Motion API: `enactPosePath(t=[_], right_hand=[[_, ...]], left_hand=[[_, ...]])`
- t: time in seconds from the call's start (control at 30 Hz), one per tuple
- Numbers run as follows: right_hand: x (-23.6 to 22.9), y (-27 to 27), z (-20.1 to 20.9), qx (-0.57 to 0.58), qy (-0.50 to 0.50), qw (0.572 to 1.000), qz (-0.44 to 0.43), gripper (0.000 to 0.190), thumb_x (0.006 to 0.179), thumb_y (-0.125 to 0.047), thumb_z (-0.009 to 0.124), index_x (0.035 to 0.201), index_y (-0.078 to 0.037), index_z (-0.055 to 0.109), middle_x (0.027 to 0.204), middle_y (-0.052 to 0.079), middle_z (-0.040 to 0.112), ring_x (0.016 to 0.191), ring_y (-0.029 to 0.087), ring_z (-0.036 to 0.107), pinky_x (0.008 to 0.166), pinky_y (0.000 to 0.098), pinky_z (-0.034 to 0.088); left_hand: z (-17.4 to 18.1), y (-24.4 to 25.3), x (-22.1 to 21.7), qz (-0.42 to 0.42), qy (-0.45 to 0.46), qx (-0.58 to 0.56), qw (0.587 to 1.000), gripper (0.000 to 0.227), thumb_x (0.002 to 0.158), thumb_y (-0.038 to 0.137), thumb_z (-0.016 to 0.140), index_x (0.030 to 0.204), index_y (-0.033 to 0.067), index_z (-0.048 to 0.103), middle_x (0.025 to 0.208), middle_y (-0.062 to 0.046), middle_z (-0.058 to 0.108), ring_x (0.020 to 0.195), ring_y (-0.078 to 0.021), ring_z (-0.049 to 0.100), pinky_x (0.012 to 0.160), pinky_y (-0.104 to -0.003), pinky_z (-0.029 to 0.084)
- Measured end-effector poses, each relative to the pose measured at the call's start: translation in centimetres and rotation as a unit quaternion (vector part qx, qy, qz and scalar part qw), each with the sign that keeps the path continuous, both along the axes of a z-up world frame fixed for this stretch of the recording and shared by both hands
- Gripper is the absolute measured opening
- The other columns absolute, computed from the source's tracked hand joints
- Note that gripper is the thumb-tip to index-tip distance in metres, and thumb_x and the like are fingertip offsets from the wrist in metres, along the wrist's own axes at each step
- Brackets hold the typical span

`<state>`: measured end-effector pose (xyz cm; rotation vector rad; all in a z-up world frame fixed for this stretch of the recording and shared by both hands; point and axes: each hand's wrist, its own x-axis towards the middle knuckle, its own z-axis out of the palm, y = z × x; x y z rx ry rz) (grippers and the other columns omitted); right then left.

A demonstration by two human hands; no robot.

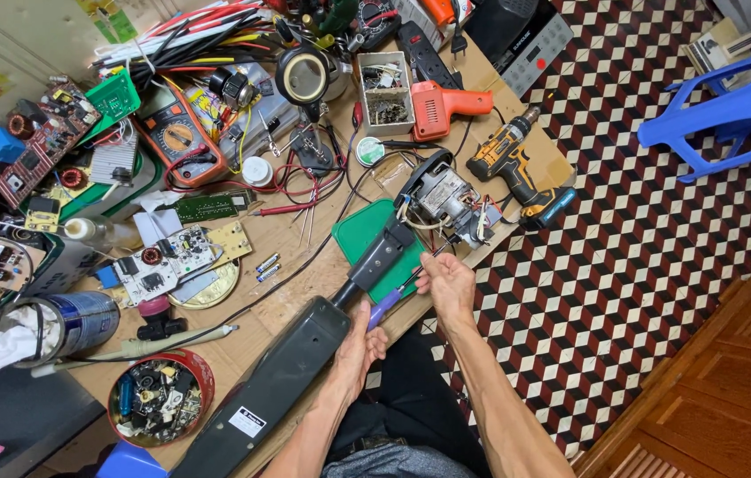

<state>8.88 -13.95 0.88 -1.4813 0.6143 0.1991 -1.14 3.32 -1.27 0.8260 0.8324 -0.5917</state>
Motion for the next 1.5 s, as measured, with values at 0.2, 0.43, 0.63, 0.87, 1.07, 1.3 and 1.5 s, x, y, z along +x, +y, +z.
enactPosePath(t=[0.2, 0.43, 0.63, 0.87, 1.07, 1.3, 1.5], right_hand=[[0.3, 0.5, 1.4, -0.04, 0.011, 0.999, -0.019, 0.021, 0.094, -0.016, 0.072, 0.081, -0.001, 0.063, 0.067, 0.005, 0.065, 0.052, 0.01, 0.058, 0.047, 0.0231, 0.046], [0.3, -0.2, 0.0, -0.055, 0.022, 0.998, -0.023, 0.024, 0.094, -0.017, 0.076, 0.083, 0.0, 0.064, 0.068, 0.006, 0.065, 0.052, 0.01, 0.058, 0.047, 0.0231, 0.046], [0.6, -1.6, 0.8, 0.101, 0.038, 0.994, 0.037, 0.02, 0.097, -0.015, 0.063, 0.107, 0.0, 0.069, 0.09, 0.009, 0.076, 0.067, 0.009, 0.063, 0.061, 0.0214, 0.053], [0.4, -0.2, -0.5, 0.092, 0.013, 0.996, -0.002, 0.02, 0.098, -0.011, 0.064, 0.109, 0.006, 0.066, 0.092, 0.014, 0.074, 0.068, 0.012, 0.065, 0.064, 0.0252, 0.057], [0.5, 0.2, -1.5, 0.091, 0.002, 0.995, -0.036, 0.017, 0.097, -0.011, 0.066, 0.104, 0.005, 0.065, 0.089, 0.015, 0.075, 0.064, 0.013, 0.065, 0.061, 0.0255, 0.058], [0.8, 0.7, -1.7, 0.052, 0.006, 0.996, -0.068, 0.016, 0.094, -0.012, 0.07, 0.096, 0.002, 0.063, 0.083, 0.014, 0.074, 0.06, 0.012, 0.064, 0.054, 0.0245, 0.055], [0.9, 0.8, -1.6, 0.034, 0.004, 0.996, -0.077, 0.018, 0.093, -0.013, 0.073, 0.092, 0.0, 0.062, 0.079, 0.011, 0.071, 0.058, 0.011, 0.061, 0.052, 0.0234, 0.052]], left_hand=[[2.0, 0.4, -0.2, 0.017, -0.04, -0.021, 0.999, 0.036, 0.093, 0.036, 0.068, 0.114, 0.0086, 0.061, 0.087, -0.004, 0.066, 0.07, -0.0098, 0.062, 0.067, -0.026, 0.055], [-0.4, -0.6, -0.8, 0.082, -0.011, -0.028, 0.996, 0.032, 0.093, 0.036, 0.071, 0.104, 0.0068, 0.064, 0.085, -0.008, 0.07, 0.072, -0.0122, 0.066, 0.071, -0.028, 0.059], [-2.5, -1.7, -0.9, -0.018, 0.027, 0.022, 0.999, 0.058, 0.097, 0.055, 0.061, 0.092, -0.0023, 0.068, 0.075, -0.01, 0.067, 0.063, -0.0129, 0.062, 0.062, -0.028, 0.057], [1.1, -0.8, 0.9, 0.045, 0.008, -0.035, 0.998, 0.052, 0.097, 0.053, 0.057, 0.105, 0.0022, 0.065, 0.082, -0.009, 0.068, 0.068, -0.0141, 0.062, 0.066, -0.029, 0.056], [1.5, -0.7, 0.1, 0.112, -0.064, -0.032, 0.991, 0.044, 0.093, 0.036, 0.067, 0.118, 0.0019, 0.06, 0.105, -0.008, 0.068, 0.093, -0.016, 0.067, 0.092, -0.031, 0.057], [0.4, -0.9, 0.7, 0.059, 0.042, 0.028, 0.997, 0.062, 0.095, 0.056, 0.059, 0.108, -0.0043, 0.065, 0.086, -0.013, 0.071, 0.073, -0.017, 0.065, 0.074, -0.031, 0.057], [0.7, -0.9, 0.7, 0.101, 0.017, -0.029, 0.994, 0.041, 0.093, 0.044, 0.067, 0.104, 0.0047, 0.069, 0.09, -0.007, 0.068, 0.076, -0.0141, 0.063, 0.076, -0.029, 0.056]])
